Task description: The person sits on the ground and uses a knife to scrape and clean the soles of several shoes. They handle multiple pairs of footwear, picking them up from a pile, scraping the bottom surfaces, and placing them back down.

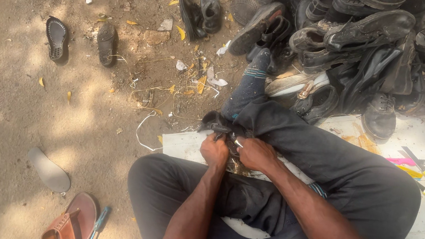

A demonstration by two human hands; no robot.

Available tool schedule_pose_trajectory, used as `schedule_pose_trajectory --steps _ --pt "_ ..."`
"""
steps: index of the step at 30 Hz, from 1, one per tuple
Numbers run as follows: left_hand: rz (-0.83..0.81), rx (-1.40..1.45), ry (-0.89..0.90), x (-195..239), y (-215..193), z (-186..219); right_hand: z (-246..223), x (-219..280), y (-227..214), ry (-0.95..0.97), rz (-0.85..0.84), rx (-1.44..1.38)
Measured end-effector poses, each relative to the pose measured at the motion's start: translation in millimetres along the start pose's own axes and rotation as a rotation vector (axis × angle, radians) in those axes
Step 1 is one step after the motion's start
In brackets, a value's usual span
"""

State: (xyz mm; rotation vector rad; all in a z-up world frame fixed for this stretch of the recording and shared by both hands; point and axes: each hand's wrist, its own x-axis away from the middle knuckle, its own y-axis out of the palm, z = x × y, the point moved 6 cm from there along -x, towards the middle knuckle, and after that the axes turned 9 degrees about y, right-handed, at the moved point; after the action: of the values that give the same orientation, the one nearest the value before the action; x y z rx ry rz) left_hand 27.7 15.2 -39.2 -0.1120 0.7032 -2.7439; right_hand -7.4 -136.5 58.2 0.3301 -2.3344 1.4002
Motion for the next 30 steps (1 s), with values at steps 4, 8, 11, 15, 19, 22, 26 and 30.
schedule_pose_trajectory --steps 4,8,11,15,19,22,26,30 --pt "-0.006 0.051 -0.011 9 -10 8 7 26 -1 0.008 -0.035 0.036" --pt "0.081 0.051 0.250 20 -24 31 -11 -6 -6 0.007 -0.111 0.095" --pt "0.033 0.039 0.216 22 -36 42 -7 10 -4 0.008 -0.218 0.168" --pt "0.024 0.182 -0.085 14 -82 46 13 79 -6 -0.014 -0.381 0.202" --pt "-0.016 0.037 -0.063 0 -102 39 39 90 -25 -0.029 -0.013 -0.169" --pt "-0.085 -0.149 0.074 -16 -73 21 71 65 -11 0.147 -0.046 -0.131" --pt "-0.176 -0.056 0.465 -14 -14 23 84 43 10 0.154 -0.002 -0.237" --pt "-0.411 -0.055 0.256 -4 5 22 91 58 42 0.013 0.142 -0.362"
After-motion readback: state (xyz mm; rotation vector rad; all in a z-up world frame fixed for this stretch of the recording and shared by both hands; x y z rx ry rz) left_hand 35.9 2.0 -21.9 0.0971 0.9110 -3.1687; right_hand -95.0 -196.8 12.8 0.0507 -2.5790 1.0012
